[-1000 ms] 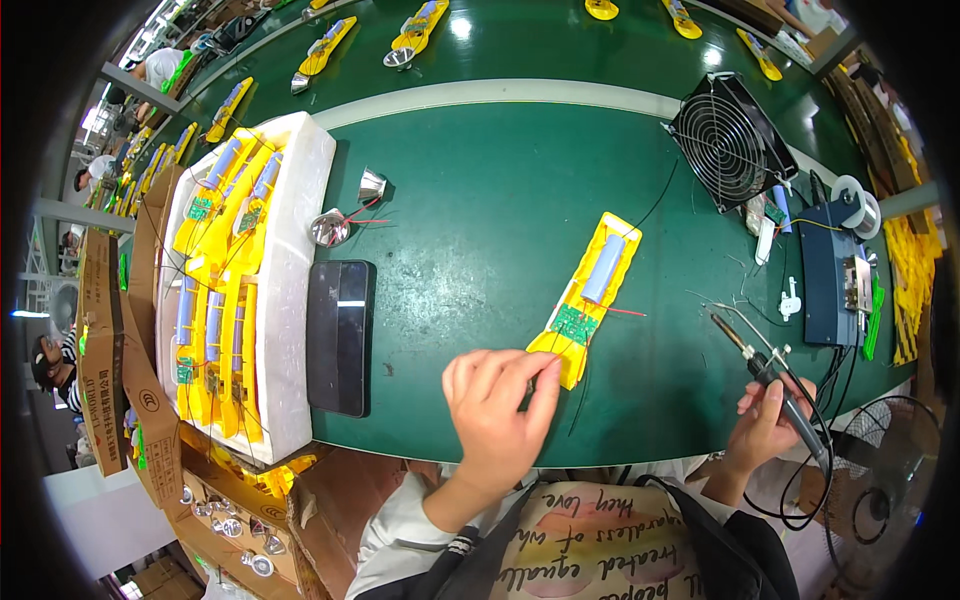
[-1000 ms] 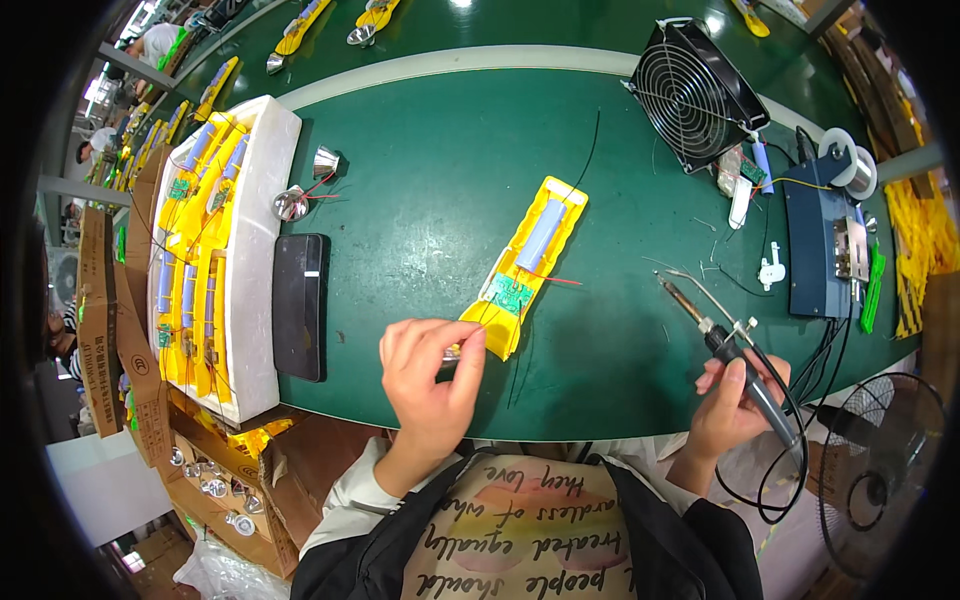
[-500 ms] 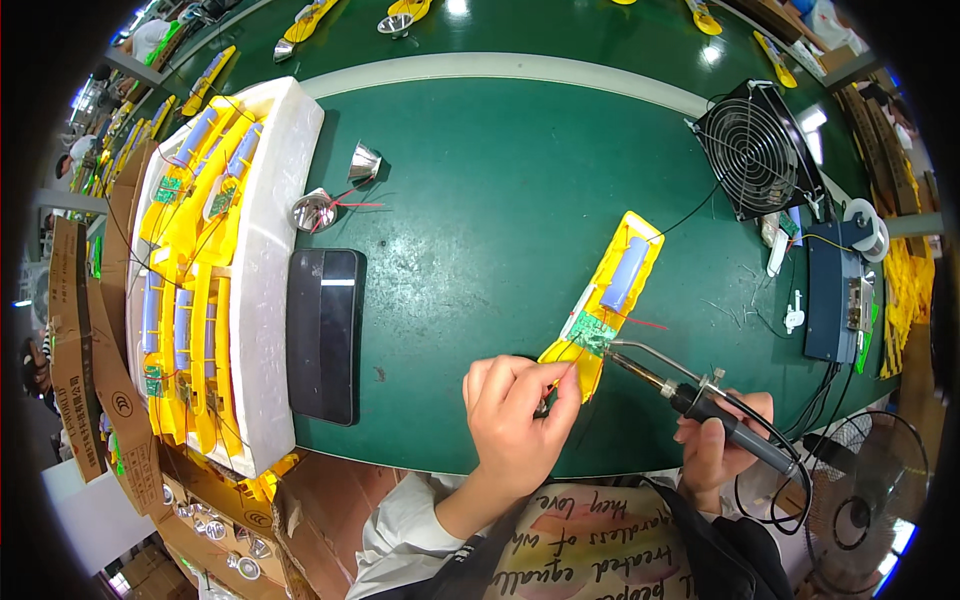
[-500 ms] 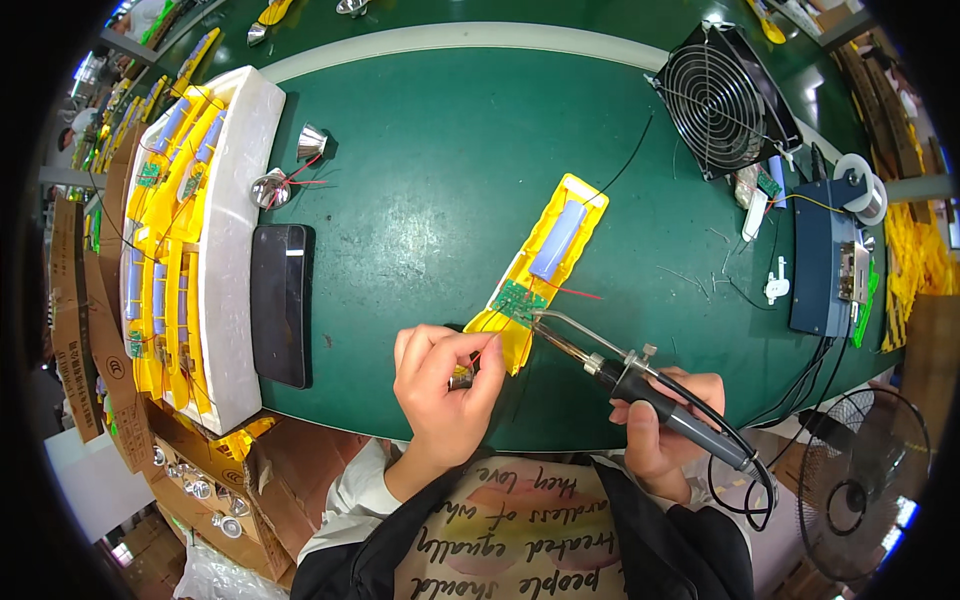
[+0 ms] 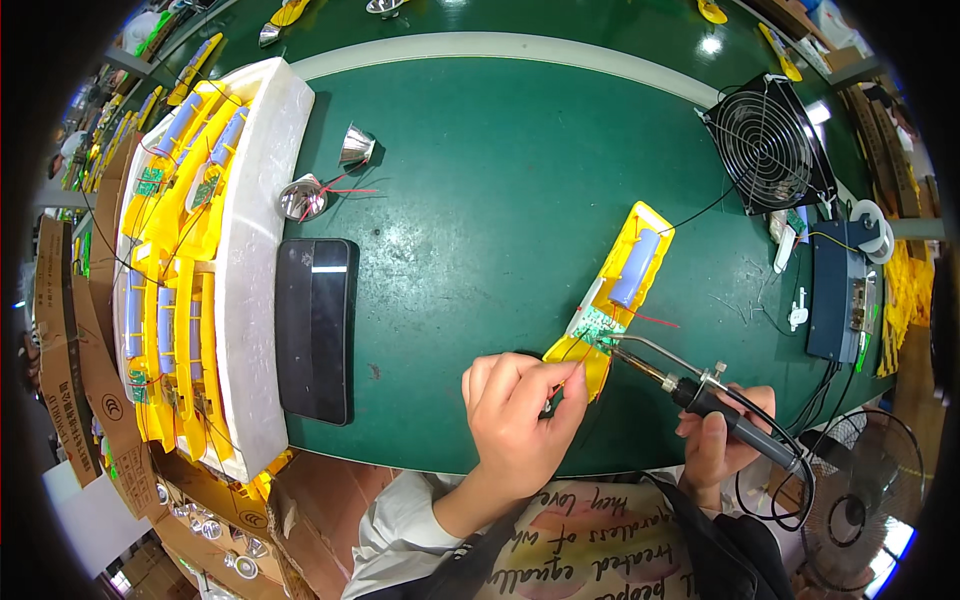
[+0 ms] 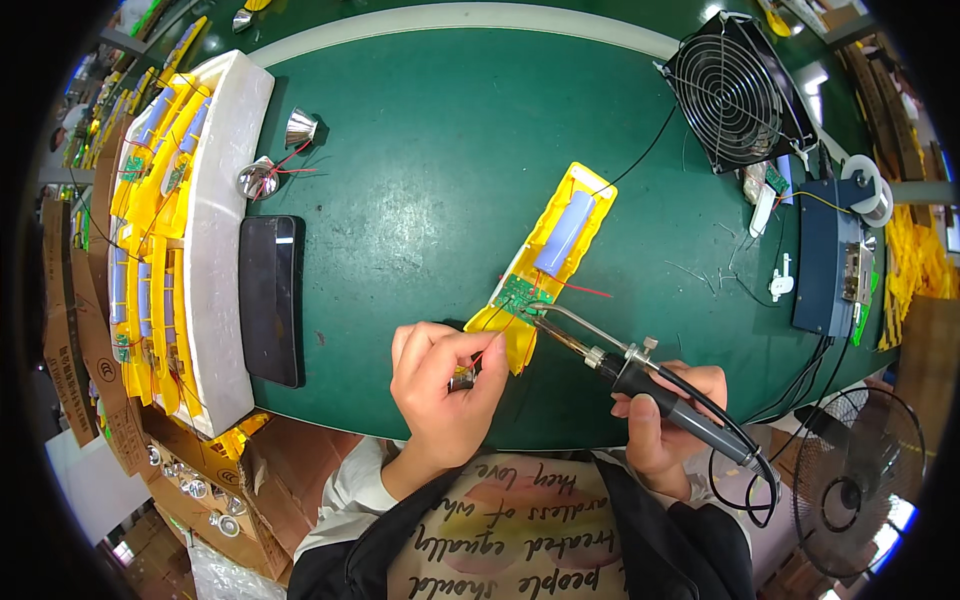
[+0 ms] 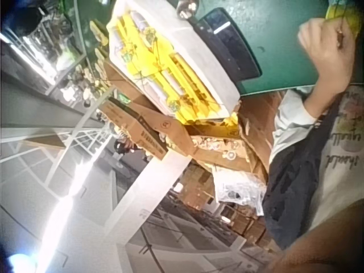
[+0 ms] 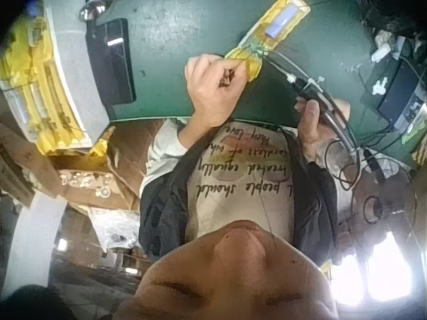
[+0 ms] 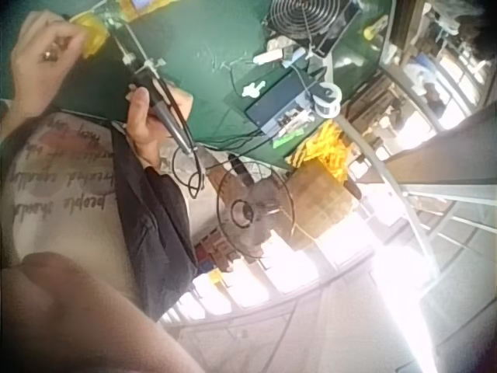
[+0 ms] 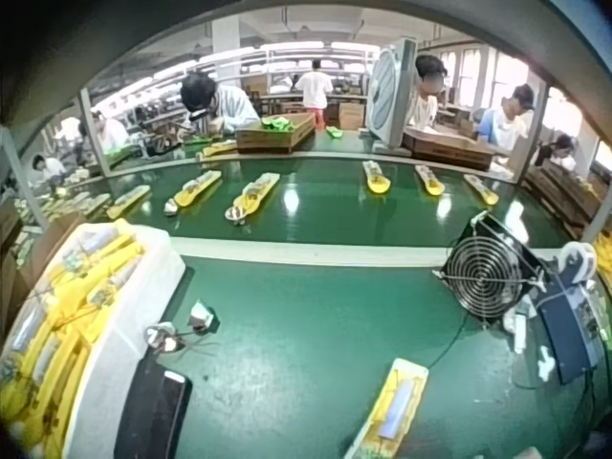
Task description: The person solders wires and circuit board components inside yellow flashlight housings with a soldering iron.
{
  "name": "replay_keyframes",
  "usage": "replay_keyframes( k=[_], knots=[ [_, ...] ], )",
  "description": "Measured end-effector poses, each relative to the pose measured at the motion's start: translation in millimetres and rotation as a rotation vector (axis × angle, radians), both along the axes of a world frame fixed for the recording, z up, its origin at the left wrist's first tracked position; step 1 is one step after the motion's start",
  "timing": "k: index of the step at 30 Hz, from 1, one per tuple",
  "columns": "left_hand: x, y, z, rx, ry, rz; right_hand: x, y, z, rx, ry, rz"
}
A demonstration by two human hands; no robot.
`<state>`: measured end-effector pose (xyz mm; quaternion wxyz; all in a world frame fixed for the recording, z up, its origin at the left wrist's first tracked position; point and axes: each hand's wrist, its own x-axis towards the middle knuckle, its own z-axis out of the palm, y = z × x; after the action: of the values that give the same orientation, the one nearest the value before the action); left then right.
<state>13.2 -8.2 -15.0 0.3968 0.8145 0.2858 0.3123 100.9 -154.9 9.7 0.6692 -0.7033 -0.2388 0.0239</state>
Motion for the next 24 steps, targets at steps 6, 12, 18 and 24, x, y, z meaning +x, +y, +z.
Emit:
replay_keyframes(
  k=[6,12,18,24],
  knots=[
    [0,0,-1,-0.001,-0.002,0.002,-1,-2,1,-0.032,-0.002,0.006],
    [1,2,-1,0.024,-0.021,-0.008,-1,-1,6,-0.069,0.009,0.029],
    [2,2,0,0.035,-0.027,-0.021,-1,-2,16,-0.146,-0.026,0.057],
    [1,2,1,0.035,-0.029,-0.022,1,-3,16,-0.152,-0.038,0.070]
  ],
)
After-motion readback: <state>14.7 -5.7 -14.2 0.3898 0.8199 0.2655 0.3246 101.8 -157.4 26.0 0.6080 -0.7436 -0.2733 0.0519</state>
